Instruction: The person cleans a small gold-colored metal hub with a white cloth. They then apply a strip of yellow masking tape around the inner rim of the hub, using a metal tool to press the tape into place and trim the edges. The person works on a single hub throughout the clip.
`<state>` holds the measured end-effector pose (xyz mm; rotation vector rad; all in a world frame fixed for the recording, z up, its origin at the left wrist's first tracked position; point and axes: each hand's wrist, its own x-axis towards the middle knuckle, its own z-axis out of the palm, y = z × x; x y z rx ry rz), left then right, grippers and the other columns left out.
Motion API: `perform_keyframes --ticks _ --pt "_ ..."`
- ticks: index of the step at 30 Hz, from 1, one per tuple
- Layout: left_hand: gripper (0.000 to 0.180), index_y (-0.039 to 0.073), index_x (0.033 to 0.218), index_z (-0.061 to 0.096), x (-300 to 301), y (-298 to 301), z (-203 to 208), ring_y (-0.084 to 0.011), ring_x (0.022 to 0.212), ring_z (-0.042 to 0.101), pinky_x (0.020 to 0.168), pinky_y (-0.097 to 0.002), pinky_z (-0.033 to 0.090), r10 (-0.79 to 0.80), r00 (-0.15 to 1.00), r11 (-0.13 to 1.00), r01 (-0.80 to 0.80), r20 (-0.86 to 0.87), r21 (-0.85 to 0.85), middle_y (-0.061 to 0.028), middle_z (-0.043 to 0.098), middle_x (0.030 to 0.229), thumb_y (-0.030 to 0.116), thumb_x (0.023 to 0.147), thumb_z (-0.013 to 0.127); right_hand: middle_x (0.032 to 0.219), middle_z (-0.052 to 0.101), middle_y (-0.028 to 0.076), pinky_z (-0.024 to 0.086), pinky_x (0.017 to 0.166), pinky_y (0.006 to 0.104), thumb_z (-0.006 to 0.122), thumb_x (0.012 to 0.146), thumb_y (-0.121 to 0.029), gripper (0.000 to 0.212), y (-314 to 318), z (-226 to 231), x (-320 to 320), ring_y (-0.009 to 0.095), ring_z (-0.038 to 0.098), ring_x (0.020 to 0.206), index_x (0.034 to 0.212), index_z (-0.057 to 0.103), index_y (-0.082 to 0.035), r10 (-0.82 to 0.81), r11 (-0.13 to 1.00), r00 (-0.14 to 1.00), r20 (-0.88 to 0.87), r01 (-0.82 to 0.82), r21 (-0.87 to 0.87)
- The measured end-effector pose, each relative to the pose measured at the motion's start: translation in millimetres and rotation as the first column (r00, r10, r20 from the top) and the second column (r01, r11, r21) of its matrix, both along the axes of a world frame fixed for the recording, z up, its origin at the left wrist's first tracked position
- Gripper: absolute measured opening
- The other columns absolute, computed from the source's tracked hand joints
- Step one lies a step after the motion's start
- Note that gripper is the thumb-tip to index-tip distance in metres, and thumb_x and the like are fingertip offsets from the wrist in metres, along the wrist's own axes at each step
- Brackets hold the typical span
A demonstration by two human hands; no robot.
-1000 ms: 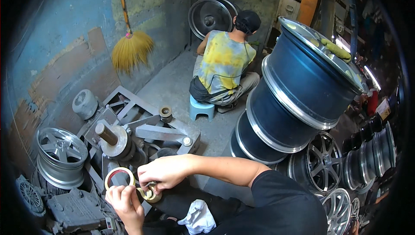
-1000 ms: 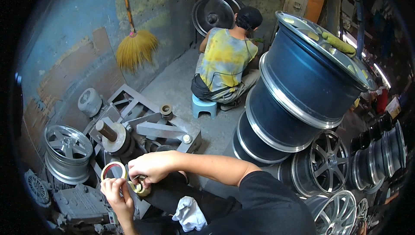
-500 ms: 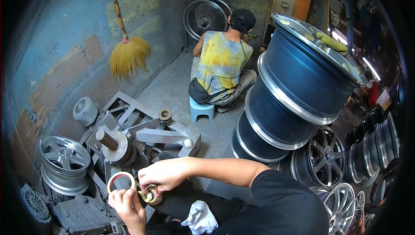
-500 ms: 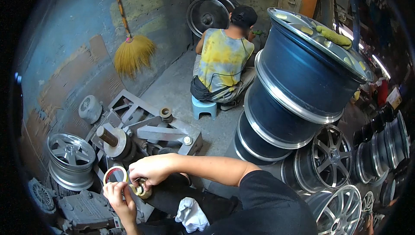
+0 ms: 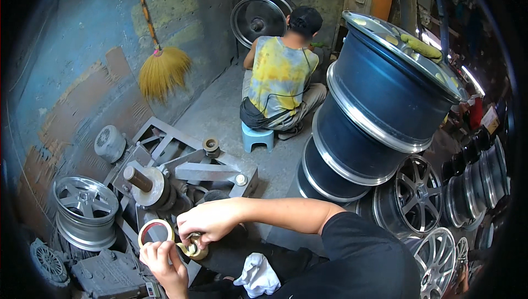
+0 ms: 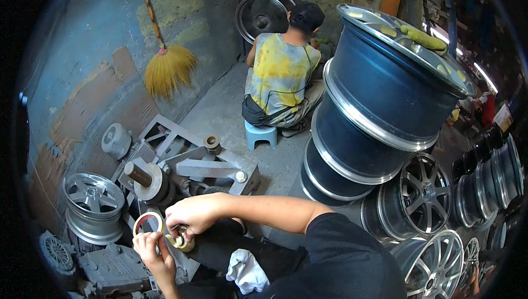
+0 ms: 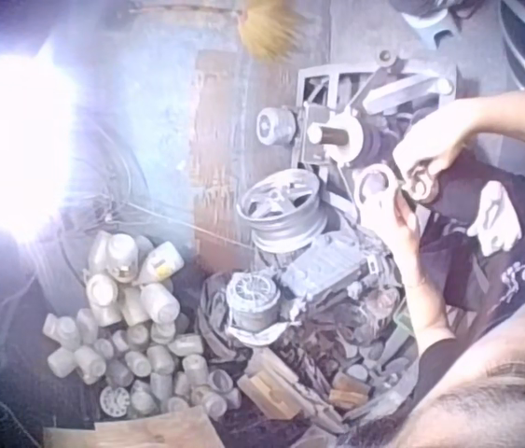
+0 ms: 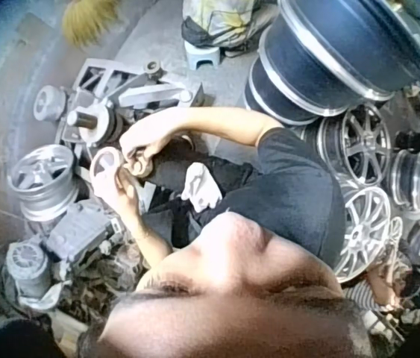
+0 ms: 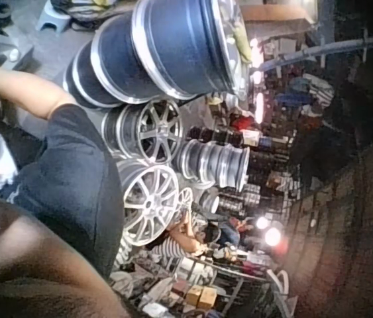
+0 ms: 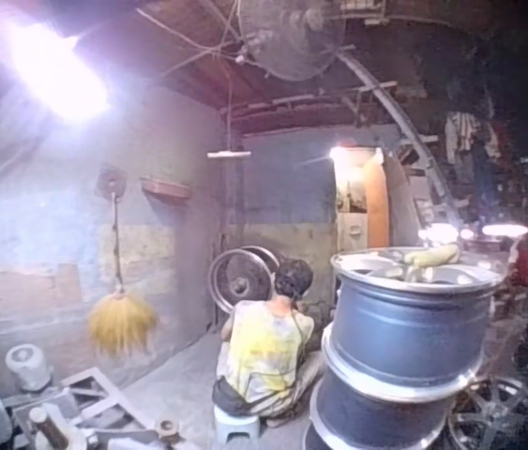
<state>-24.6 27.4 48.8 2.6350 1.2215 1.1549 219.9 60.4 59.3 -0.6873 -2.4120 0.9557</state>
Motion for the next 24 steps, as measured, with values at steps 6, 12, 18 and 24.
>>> perform_keyframes --ticks 6,12,18,24 --pt "0.014 0.006 0.101 0.066 -6 -2 2 -0.0341 0.100 0.058 0.096 -0.0470 0.042 0.044 0.999 0.999 -0.045 0.016 0.018 -0.0114 0.063 0.095 0.001 0.088 0.069 0.110 0.062 0.014 0.053 0.092 0.0449 0.080 0.082 -0.016 0.032 8 4 -3 0.036 0.064 0.107 0.110 0.068 -0.007 0.063 0.996 0.998 -0.017 -0.062 0.058" --pt "0.030 0.012 0.107 0.073 -2 -1 -1 -0.0307 0.096 0.058 0.092 -0.0458 0.040 0.000 1.000 1.000 0.000 0.027 -0.011 -0.0061 0.062 0.094 0.001 0.079 0.077 0.109 0.063 0.014 0.052 0.092 0.0438 0.081 0.083 -0.018 0.035 6 3 7 0.036 0.064 0.107 0.113 0.068 -0.006 0.033 0.999 0.999 -0.002 -0.033 0.019" --pt "0.027 0.012 0.105 0.074 -10 -5 -2 -0.0278 0.091 0.058 0.087 -0.0445 0.039 0.015 0.999 1.000 -0.016 0.046 0.027 -0.0049 0.060 0.092 0.006 0.080 0.081 0.110 0.064 0.014 0.052 0.093 0.0446 0.082 0.085 -0.018 0.040 4 14 1 0.035 0.065 0.106 0.119 0.066 -0.005 0.050 0.998 0.998 0.024 -0.049 -0.046" --pt "0.028 0.013 0.104 0.074 -12 -13 1 -0.0272 0.091 0.059 0.088 -0.0441 0.038 0.042 0.992 0.999 -0.042 0.122 0.001 -0.0042 0.061 0.090 0.005 0.078 0.081 0.112 0.067 0.014 0.053 0.094 0.0425 0.086 0.079 -0.017 0.048 -3 18 7 0.034 0.067 0.108 0.119 0.065 -0.003 -0.066 0.997 0.998 -0.017 0.065 -0.040"
